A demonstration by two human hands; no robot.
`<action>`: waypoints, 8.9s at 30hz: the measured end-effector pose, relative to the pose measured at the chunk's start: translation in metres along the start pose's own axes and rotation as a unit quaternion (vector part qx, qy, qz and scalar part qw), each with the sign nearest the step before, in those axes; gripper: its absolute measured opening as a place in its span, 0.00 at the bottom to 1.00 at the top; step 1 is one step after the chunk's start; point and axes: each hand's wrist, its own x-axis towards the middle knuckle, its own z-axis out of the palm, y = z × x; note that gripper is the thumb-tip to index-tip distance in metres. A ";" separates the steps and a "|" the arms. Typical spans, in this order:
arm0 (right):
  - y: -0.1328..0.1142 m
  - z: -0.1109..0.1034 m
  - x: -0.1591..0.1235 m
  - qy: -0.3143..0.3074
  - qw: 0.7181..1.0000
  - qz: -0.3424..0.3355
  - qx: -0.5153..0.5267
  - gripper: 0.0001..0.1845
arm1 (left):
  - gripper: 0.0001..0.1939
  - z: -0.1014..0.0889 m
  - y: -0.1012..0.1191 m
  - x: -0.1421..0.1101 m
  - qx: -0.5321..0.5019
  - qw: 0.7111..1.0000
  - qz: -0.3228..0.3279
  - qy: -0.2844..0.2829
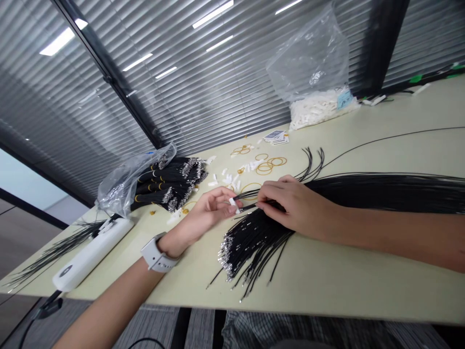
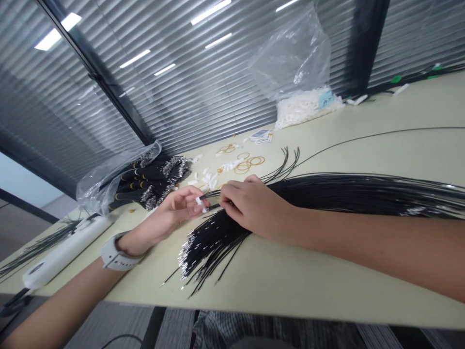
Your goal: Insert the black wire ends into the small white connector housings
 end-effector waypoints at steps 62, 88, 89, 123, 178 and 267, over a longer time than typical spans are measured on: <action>-0.009 0.008 0.002 0.004 0.998 0.058 -0.019 0.09 | 0.11 0.005 0.000 -0.001 -0.005 1.000 0.011 -0.012; -0.010 0.008 0.002 0.006 1.000 0.023 0.008 0.10 | 0.11 0.010 -0.002 -0.003 -0.021 1.000 0.005 -0.012; -0.009 0.008 0.002 0.006 1.000 0.021 0.007 0.10 | 0.11 0.011 -0.002 -0.003 -0.024 1.000 0.006 -0.013; -0.008 0.007 0.001 0.057 0.998 0.017 0.019 0.06 | 0.11 0.011 0.001 -0.003 -0.036 0.999 0.014 -0.006; -0.013 0.004 0.001 0.014 1.000 0.005 -0.018 0.09 | 0.08 0.018 0.007 -0.008 0.247 0.965 0.087 0.004; -0.007 0.007 0.005 0.020 0.997 0.037 0.067 0.09 | 0.12 0.014 -0.001 0.001 -0.035 0.999 0.000 -0.004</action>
